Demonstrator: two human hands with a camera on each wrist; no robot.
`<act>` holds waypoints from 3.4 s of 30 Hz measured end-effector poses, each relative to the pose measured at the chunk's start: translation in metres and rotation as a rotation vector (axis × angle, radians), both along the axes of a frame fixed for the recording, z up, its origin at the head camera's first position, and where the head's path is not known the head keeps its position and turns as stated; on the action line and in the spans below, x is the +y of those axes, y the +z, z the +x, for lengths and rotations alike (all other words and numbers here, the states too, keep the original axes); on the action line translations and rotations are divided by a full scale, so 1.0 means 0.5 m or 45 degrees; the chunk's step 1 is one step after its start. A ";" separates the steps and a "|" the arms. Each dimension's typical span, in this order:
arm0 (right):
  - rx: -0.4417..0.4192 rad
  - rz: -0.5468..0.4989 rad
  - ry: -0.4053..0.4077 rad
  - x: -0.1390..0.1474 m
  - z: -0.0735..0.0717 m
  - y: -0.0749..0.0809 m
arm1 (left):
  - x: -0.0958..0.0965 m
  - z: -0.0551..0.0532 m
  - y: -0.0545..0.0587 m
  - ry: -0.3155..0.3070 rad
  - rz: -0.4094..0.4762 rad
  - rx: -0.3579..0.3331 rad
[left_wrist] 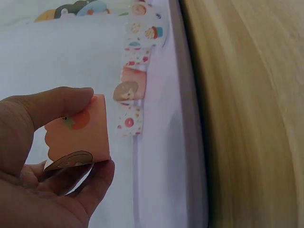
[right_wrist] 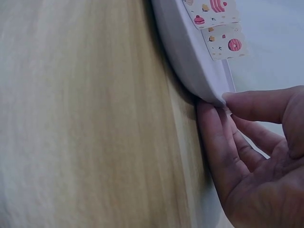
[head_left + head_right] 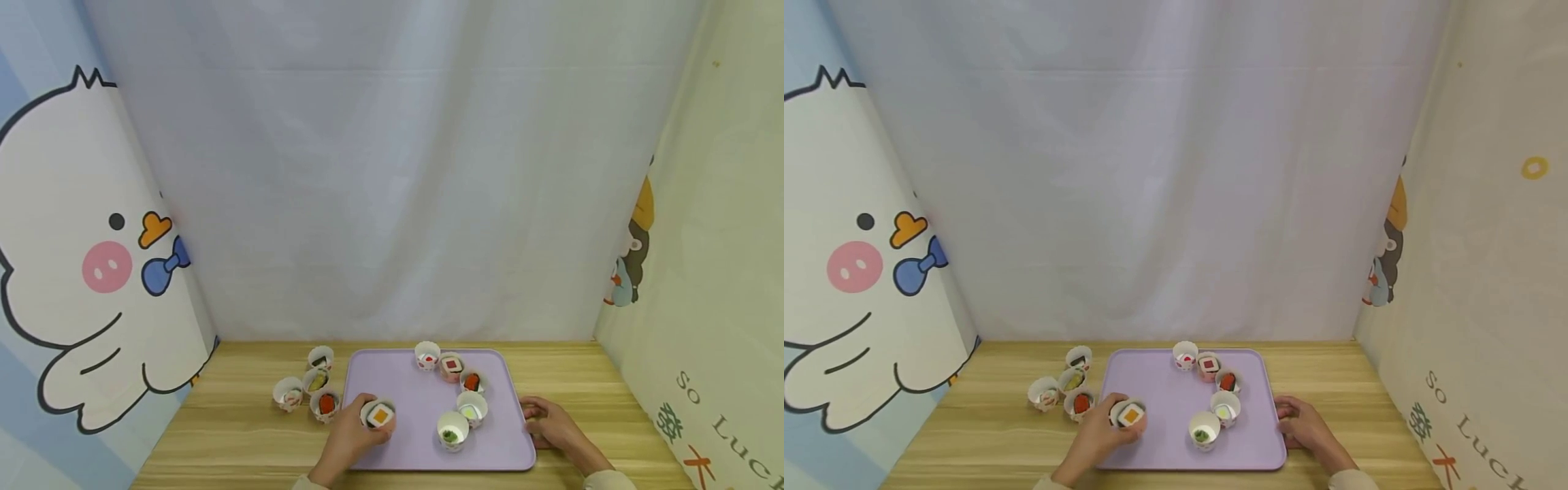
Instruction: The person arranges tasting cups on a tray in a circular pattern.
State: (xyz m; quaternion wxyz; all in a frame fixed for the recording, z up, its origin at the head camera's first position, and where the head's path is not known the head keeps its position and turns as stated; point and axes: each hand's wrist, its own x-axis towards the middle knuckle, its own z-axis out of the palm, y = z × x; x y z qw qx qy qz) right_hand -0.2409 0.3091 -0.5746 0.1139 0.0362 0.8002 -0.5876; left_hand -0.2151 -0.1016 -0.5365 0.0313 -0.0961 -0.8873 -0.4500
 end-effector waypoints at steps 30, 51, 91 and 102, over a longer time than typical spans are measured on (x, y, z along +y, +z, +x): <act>-0.021 0.016 -0.040 -0.002 -0.002 -0.005 | 0.137 -0.026 -0.063 -0.054 -0.054 0.022; -0.022 0.029 -0.047 -0.004 0.001 -0.001 | 0.143 -0.011 -0.042 -0.072 0.035 0.013; -0.036 0.022 -0.067 -0.005 0.001 -0.001 | -0.129 0.007 0.039 0.205 0.203 0.087; -0.033 0.021 -0.054 -0.003 0.000 0.000 | -0.218 0.001 0.008 0.379 0.081 0.014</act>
